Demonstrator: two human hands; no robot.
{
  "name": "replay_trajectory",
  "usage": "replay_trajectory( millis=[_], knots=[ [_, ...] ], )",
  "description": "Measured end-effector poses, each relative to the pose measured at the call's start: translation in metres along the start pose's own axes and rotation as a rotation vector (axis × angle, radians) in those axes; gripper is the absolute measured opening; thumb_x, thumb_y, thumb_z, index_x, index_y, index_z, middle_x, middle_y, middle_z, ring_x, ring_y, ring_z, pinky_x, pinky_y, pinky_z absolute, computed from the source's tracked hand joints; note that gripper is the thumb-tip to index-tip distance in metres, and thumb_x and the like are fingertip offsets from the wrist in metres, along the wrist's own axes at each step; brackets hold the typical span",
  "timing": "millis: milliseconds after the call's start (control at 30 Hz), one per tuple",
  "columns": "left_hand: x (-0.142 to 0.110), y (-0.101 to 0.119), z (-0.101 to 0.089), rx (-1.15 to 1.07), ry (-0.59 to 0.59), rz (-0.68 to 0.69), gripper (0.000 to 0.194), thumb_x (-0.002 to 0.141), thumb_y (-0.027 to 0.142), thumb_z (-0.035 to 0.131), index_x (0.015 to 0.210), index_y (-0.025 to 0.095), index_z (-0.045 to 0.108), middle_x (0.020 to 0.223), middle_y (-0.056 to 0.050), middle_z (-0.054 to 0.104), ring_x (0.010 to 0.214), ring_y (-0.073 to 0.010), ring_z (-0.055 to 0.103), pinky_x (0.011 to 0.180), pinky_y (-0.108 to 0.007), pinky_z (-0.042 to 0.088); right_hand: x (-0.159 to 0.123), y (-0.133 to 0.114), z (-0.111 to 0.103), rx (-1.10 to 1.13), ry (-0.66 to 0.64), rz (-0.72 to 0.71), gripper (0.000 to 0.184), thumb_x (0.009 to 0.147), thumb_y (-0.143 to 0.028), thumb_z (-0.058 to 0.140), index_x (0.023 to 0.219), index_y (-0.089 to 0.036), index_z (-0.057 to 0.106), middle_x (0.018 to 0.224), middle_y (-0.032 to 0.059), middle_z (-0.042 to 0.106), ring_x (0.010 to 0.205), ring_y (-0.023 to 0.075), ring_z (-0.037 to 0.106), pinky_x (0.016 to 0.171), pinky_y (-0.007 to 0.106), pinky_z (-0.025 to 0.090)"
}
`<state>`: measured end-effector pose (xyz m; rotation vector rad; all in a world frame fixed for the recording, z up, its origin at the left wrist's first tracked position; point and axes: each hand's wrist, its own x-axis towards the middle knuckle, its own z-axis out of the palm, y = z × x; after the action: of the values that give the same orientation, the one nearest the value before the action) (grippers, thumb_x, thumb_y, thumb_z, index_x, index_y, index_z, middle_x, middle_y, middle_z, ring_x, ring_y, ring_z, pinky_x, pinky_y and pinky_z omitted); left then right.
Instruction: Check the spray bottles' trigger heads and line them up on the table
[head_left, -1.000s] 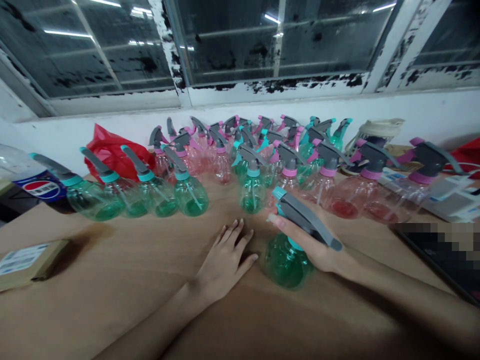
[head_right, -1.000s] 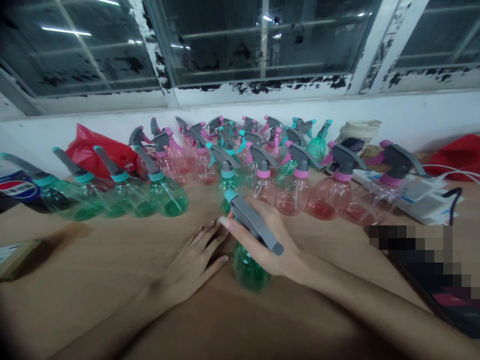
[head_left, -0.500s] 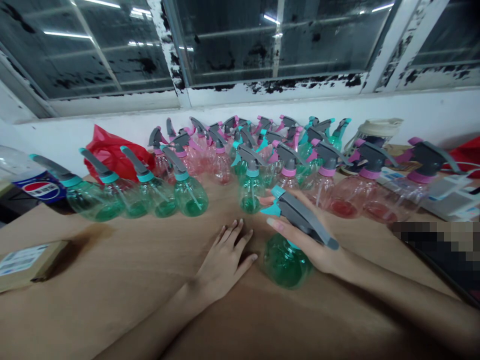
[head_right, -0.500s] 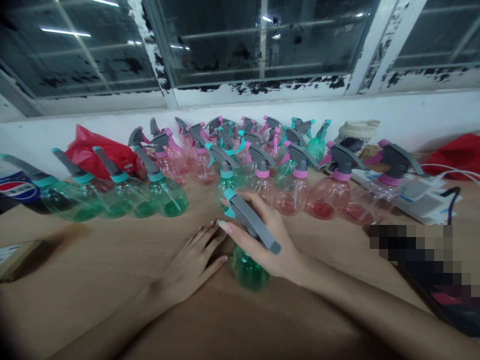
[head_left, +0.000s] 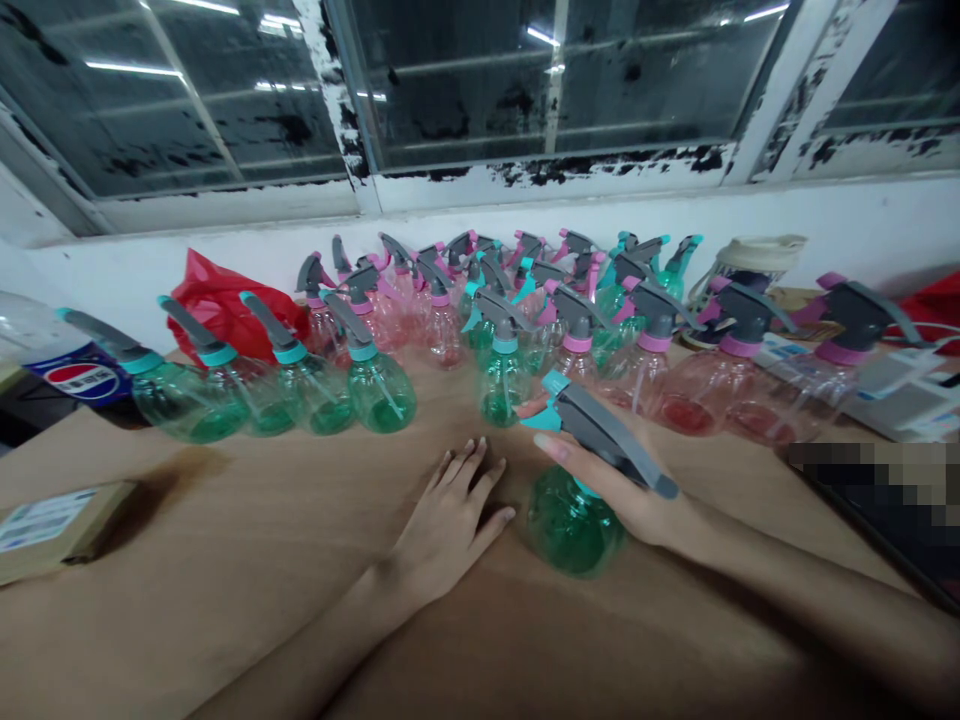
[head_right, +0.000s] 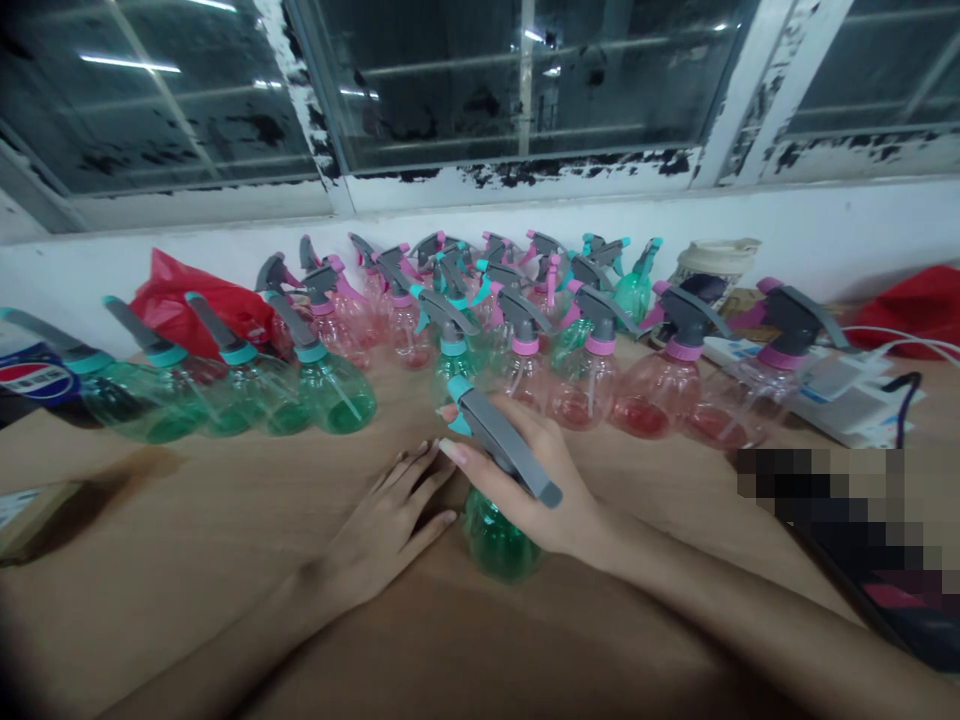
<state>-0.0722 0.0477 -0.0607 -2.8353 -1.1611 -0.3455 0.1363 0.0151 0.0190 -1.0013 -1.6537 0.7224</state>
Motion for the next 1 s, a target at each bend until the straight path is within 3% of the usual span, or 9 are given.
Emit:
replay_trajectory(
  millis=[233, 433, 633, 733, 867, 1000],
  knots=[
    [0.001, 0.001, -0.001, 0.026, -0.032, -0.006, 0.052, 0.096, 0.044, 0.043, 0.138, 0.013, 0.042, 0.147, -0.019, 0.038, 0.136, -0.0310, 0.035, 0.109, -0.052, 0.032, 0.004, 0.000, -0.001, -0.085, 0.003, -0.098, 0.008, 0.085, -0.031, 0.057, 0.083, -0.022, 0.057, 0.075, -0.0015, 0.058, 0.065, 0.0131, 0.054, 0.061, 0.029, 0.044],
    [0.001, 0.001, -0.003, 0.011, -0.032, -0.008, 0.052, 0.096, 0.044, 0.043, 0.138, 0.013, 0.043, 0.146, -0.020, 0.038, 0.135, -0.0325, 0.035, 0.108, -0.053, 0.032, 0.004, 0.000, -0.001, -0.107, 0.000, -0.116, 0.017, 0.084, -0.028, 0.059, 0.073, -0.023, 0.047, 0.065, -0.0052, 0.047, 0.056, 0.0111, 0.046, 0.054, 0.028, 0.038],
    [0.001, 0.001, -0.001, -0.006, -0.040, -0.007, 0.051, 0.097, 0.043, 0.042, 0.137, 0.012, 0.043, 0.144, -0.019, 0.041, 0.135, -0.0311, 0.035, 0.109, -0.052, 0.031, -0.002, -0.001, 0.000, -0.093, 0.029, -0.079, 0.011, 0.084, -0.032, 0.061, 0.085, -0.022, 0.056, 0.078, -0.0013, 0.057, 0.069, 0.0141, 0.056, 0.064, 0.030, 0.044],
    [0.000, 0.000, 0.000, -0.049, -0.017, -0.023, 0.048, 0.098, 0.044, 0.038, 0.136, 0.015, 0.043, 0.144, -0.016, 0.041, 0.136, -0.0300, 0.034, 0.110, -0.052, 0.029, -0.003, 0.002, 0.000, -0.082, 0.035, -0.059, 0.024, 0.083, -0.038, 0.062, 0.100, -0.022, 0.060, 0.080, 0.0003, 0.059, 0.072, 0.0165, 0.058, 0.071, 0.033, 0.047],
    [-0.003, 0.003, -0.006, -0.182, -0.001, -0.078, 0.044, 0.100, 0.043, 0.030, 0.136, 0.020, 0.042, 0.143, -0.011, 0.044, 0.133, -0.0274, 0.038, 0.110, -0.053, 0.028, -0.003, 0.005, -0.002, -0.065, 0.023, -0.074, 0.033, 0.080, -0.043, 0.064, 0.105, -0.022, 0.063, 0.073, -0.0003, 0.058, 0.064, 0.0169, 0.056, 0.074, 0.037, 0.048],
    [-0.008, 0.013, -0.016, -0.365, 0.026, -0.033, 0.061, 0.090, 0.056, 0.048, 0.140, 0.024, 0.033, 0.140, -0.012, 0.045, 0.131, -0.0322, 0.039, 0.108, -0.057, 0.029, -0.004, 0.009, -0.002, -0.045, 0.030, -0.122, 0.032, 0.080, -0.039, 0.064, 0.108, -0.023, 0.063, 0.088, 0.0030, 0.064, 0.074, 0.0191, 0.060, 0.076, 0.037, 0.049]
  ],
)
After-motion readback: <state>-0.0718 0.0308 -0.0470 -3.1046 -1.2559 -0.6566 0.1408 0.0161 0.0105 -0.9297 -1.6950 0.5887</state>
